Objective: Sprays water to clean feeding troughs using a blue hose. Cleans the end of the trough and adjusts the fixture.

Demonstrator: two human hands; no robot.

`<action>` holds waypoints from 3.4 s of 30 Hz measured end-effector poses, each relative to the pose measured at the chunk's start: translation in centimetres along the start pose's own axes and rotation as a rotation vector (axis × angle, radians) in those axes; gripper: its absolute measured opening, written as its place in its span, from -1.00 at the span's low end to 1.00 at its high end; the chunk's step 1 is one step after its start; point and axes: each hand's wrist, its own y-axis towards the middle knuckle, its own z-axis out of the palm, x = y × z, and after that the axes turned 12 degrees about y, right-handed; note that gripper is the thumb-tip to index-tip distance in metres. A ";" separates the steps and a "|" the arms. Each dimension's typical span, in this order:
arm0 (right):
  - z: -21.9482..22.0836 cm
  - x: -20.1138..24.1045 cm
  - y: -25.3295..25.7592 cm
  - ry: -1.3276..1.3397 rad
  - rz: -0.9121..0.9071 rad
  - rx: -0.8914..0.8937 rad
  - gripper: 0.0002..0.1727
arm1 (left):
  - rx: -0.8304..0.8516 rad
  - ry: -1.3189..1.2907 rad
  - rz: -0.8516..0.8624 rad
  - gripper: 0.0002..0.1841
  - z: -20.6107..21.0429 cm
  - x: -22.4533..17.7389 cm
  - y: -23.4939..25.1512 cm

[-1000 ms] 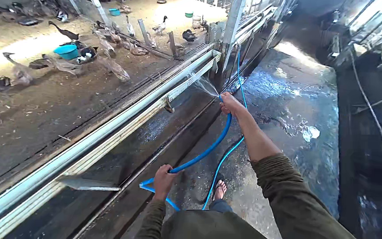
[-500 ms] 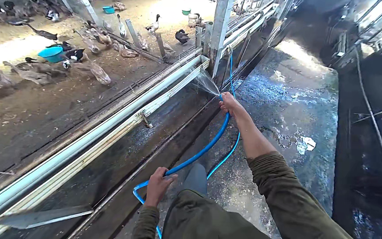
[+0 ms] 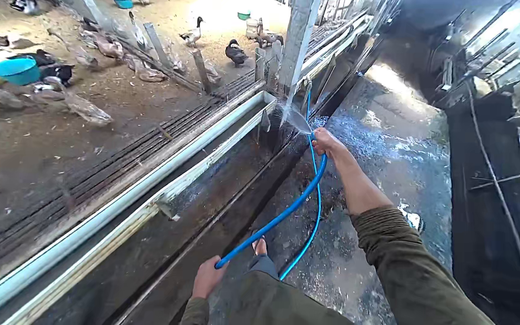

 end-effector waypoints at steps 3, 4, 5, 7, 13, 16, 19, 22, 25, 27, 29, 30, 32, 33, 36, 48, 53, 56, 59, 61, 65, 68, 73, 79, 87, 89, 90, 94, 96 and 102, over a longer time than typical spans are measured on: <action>0.7 1.9 5.8 -0.086 0.075 0.019 -0.74 | 0.056 -0.042 -0.046 -0.63 -2.0 -2.6 3.2; 1.1 3.0 7.4 -0.110 0.084 0.045 -0.75 | 0.057 -0.049 -0.064 -0.66 -3.2 -3.4 4.5; 1.4 3.7 8.8 -0.139 0.093 0.086 -0.72 | 0.061 -0.052 -0.083 -0.68 -4.1 -3.9 5.4; 2.4 3.2 11.6 -0.202 0.110 0.192 -0.66 | 0.082 -0.047 -0.138 -0.68 -5.1 -4.2 6.3; 11.2 4.1 14.9 -0.510 0.104 0.531 -0.60 | 0.108 -0.109 -0.376 -0.67 -6.7 -3.0 6.7; 17.4 4.5 15.7 -0.662 0.129 0.745 -0.62 | 0.064 -0.181 -0.548 -0.67 -6.4 -2.8 4.5; 23.6 3.8 16.2 -0.784 0.174 0.948 -0.63 | 0.000 -0.296 -0.771 -0.69 -5.2 -4.0 0.8; 29.2 3.7 15.2 -0.812 0.182 1.127 -0.63 | -0.111 -0.411 -1.011 -0.73 -4.3 -7.6 -3.4; 33.2 4.4 13.0 -0.812 0.199 1.274 -0.67 | -0.247 -0.507 -1.217 -0.75 -2.9 -12.9 -6.8; 35.7 4.7 11.2 -0.819 0.230 1.380 -0.72 | -0.327 -0.564 -1.351 -0.76 -1.7 -16.8 -8.1; 38.1 5.0 9.1 -0.854 0.228 1.492 -0.73 | -0.374 -0.622 -1.471 -0.74 -0.7 -20.7 -8.5; 39.0 5.2 7.9 -0.874 0.209 1.544 -0.73 | -0.395 -0.650 -1.520 -0.75 -0.1 -22.4 -8.5; 40.7 5.9 5.2 -0.906 0.148 1.641 -0.70 | -0.451 -0.707 -1.597 -0.77 1.2 -25.3 -7.9; 41.6 6.4 3.9 -0.909 0.108 1.682 -0.70 | -0.465 -0.733 -1.629 -0.78 1.7 -26.1 -7.4; 44.2 7.7 0.4 -0.926 -0.015 1.766 -0.65 | -0.525 -0.821 -1.696 -0.81 2.1 -27.2 -5.9; 54.6 14.1 -13.0 -0.926 -0.342 1.922 -0.65 | -0.632 -0.946 -1.660 -0.76 -2.1 -19.4 -4.5; 56.3 16.7 -18.6 -0.886 -0.463 1.945 -0.65 | -0.646 -0.905 -1.632 -0.70 -4.1 -15.5 -6.1; 57.4 17.1 -21.4 -0.838 -0.476 1.969 -0.67 | -0.678 -0.889 -1.616 -0.68 -4.2 -13.7 -7.1; 58.3 17.3 -23.9 -0.783 -0.481 1.984 -0.68 | -0.700 -0.904 -1.591 -0.68 -4.1 -12.3 -7.9; 58.9 17.4 -25.3 -0.756 -0.469 1.986 -0.69 | -0.690 -0.915 -1.582 -0.69 -4.1 -11.5 -8.3; 59.5 17.3 -27.7 -0.729 -0.462 1.981 -0.70 | -0.666 -0.963 -1.536 -0.74 -4.2 -10.3 -8.8; 60.3 17.1 -28.7 -0.714 -0.461 1.992 -0.71 | -0.649 -1.007 -1.509 -0.76 -4.2 -9.4 -9.0; 61.1 17.3 -29.2 -0.727 -0.490 1.950 -0.70 | -0.655 -1.001 -1.468 -0.78 -3.9 -8.2 -8.9; 62.9 18.2 -28.5 -0.703 -0.587 1.771 -0.70 | -0.646 -1.011 -1.389 -0.75 -5.2 -7.2 -9.0; 64.3 18.8 -27.6 -0.768 -0.761 1.692 -0.64 | -0.667 -0.938 -1.297 -0.64 -7.7 -7.6 -8.6; 64.2 19.2 -27.5 -0.798 -0.811 1.667 -0.62 | -0.691 -0.932 -1.292 -0.64 -7.9 -7.9 -8.5; 64.2 19.4 -27.4 -0.818 -0.831 1.651 -0.62 | -0.691 -0.926 -1.290 -0.64 -8.1 -8.1 -8.4; 64.8 19.9 -25.9 -0.889 -0.935 1.592 -0.61 | -0.682 -0.911 -1.279 -0.64 -8.7 -8.9 -7.9; 65.2 20.1 -24.6 -0.950 -0.990 1.541 -0.62 | -0.698 -0.906 -1.272 -0.66 -8.8 -9.3 -7.5; 65.2 21.3 -19.5 -1.123 -1.020 1.432 -0.59 | -0.701 -0.852 -1.242 -0.68 -10.1 -10.8 -6.0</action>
